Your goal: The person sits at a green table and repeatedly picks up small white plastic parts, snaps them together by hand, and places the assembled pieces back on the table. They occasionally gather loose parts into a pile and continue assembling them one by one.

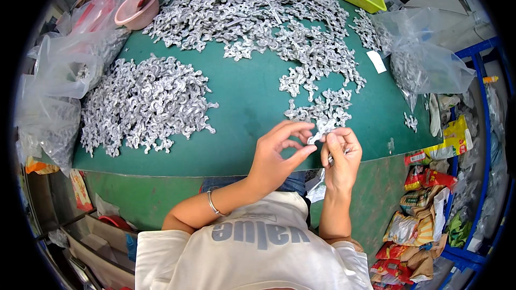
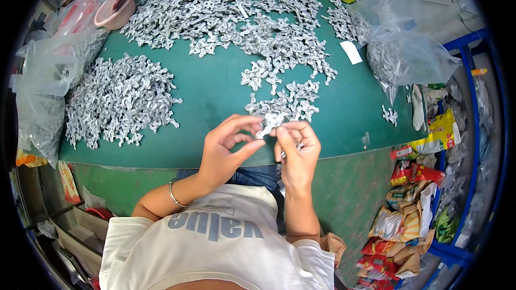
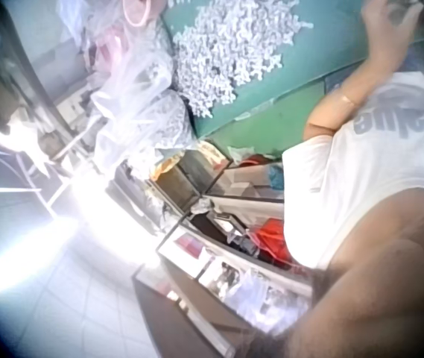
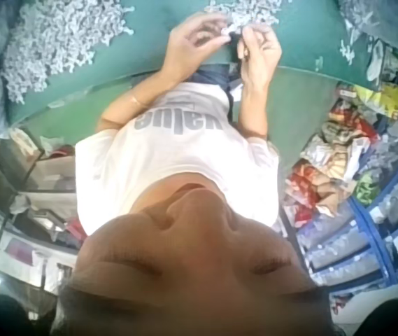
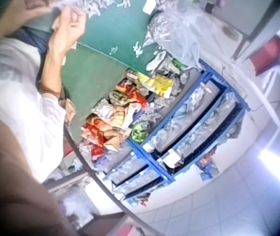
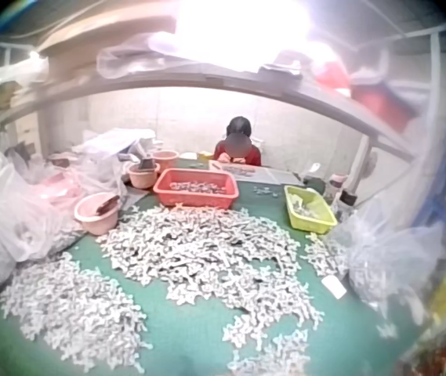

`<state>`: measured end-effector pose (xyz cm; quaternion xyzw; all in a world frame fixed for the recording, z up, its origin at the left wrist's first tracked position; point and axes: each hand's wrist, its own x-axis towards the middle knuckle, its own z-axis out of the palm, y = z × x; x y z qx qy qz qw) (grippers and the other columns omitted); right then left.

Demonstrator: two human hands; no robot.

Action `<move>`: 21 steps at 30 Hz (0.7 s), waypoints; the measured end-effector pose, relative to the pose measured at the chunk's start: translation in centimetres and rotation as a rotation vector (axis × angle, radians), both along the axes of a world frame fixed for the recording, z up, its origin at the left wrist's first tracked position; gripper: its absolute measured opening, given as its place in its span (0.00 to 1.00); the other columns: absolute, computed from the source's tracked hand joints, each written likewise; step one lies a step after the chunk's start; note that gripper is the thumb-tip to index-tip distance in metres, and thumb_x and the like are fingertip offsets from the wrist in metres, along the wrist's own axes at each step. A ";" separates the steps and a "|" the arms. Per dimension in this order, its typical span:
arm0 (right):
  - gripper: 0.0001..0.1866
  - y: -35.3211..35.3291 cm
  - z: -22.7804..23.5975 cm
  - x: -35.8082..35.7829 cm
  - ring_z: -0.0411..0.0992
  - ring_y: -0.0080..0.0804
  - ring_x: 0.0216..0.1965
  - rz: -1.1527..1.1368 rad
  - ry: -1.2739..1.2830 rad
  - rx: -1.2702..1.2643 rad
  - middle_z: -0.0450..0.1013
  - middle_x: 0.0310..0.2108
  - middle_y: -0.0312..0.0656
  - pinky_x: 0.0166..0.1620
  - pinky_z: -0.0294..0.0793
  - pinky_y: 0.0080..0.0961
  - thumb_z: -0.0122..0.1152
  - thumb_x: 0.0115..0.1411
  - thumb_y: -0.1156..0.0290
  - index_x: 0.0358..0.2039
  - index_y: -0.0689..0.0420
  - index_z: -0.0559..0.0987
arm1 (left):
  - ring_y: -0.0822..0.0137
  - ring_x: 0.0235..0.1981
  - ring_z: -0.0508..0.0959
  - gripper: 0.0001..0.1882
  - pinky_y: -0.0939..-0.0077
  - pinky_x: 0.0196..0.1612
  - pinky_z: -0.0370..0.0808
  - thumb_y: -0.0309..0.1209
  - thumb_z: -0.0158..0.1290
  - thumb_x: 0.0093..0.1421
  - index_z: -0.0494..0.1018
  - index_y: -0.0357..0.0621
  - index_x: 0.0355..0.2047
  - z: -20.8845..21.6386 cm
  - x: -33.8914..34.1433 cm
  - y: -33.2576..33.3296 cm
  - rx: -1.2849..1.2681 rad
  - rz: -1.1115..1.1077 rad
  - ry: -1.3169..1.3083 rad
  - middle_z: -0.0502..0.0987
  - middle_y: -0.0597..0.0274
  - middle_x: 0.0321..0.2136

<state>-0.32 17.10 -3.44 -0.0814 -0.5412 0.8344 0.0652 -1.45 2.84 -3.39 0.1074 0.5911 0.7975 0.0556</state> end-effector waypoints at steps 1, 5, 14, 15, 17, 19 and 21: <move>0.05 -0.4 0.3 0.3 0.62 0.17 0.13 -0.024 0.015 0.033 0.72 0.25 0.45 0.14 0.57 0.10 0.56 0.53 0.78 0.30 0.63 0.70 | 0.73 0.36 0.72 0.16 0.81 0.38 0.72 0.15 0.52 0.49 0.70 0.33 0.41 0.1 0.1 -0.1 -0.016 0.009 0.025 0.70 0.56 0.36; 0.11 -0.7 1.4 1.0 0.64 0.18 0.15 0.000 0.086 0.108 0.72 0.26 0.44 0.16 0.58 0.10 0.55 0.54 0.76 0.37 0.66 0.70 | 0.69 0.36 0.74 0.12 0.79 0.38 0.74 0.13 0.51 0.49 0.72 0.31 0.36 0.5 0.7 -0.5 -0.004 0.033 0.083 0.71 0.53 0.35; 0.07 -0.3 1.4 1.3 0.61 0.17 0.13 -0.003 0.154 0.158 0.68 0.20 0.39 0.15 0.55 0.12 0.51 0.57 0.75 0.32 0.67 0.72 | 0.71 0.28 0.75 0.08 0.81 0.32 0.75 0.20 0.49 0.54 0.73 0.30 0.35 1.9 1.7 -1.4 0.076 -0.047 -0.034 0.74 0.55 0.28; 0.07 -0.6 1.6 1.4 0.60 0.17 0.12 -0.036 0.174 0.173 0.68 0.20 0.39 0.15 0.55 0.12 0.51 0.57 0.75 0.31 0.67 0.72 | 0.71 0.27 0.75 0.08 0.81 0.31 0.74 0.21 0.49 0.55 0.73 0.30 0.35 2.0 1.8 -1.5 0.109 -0.064 -0.078 0.75 0.55 0.27; 0.05 -0.7 1.9 1.5 0.60 0.17 0.12 -0.036 0.155 0.157 0.68 0.19 0.39 0.15 0.55 0.12 0.51 0.57 0.76 0.30 0.67 0.72 | 0.71 0.25 0.75 0.08 0.81 0.30 0.74 0.23 0.49 0.56 0.73 0.29 0.34 2.1 1.8 -1.6 0.149 -0.091 -0.168 0.75 0.55 0.26; 0.05 -0.7 2.1 1.6 0.60 0.17 0.12 -0.024 0.132 0.136 0.67 0.18 0.39 0.15 0.55 0.12 0.50 0.57 0.77 0.29 0.66 0.71 | 0.71 0.24 0.75 0.09 0.81 0.29 0.74 0.24 0.48 0.56 0.73 0.29 0.34 2.2 1.7 -1.8 0.182 -0.118 -0.261 0.75 0.55 0.25; 0.05 -0.6 2.2 1.8 0.60 0.17 0.12 0.000 0.107 0.108 0.67 0.17 0.39 0.15 0.55 0.12 0.50 0.57 0.77 0.29 0.67 0.71 | 0.71 0.23 0.75 0.09 0.81 0.28 0.74 0.25 0.49 0.57 0.73 0.30 0.34 2.2 1.6 -2.0 0.209 -0.147 -0.353 0.75 0.56 0.24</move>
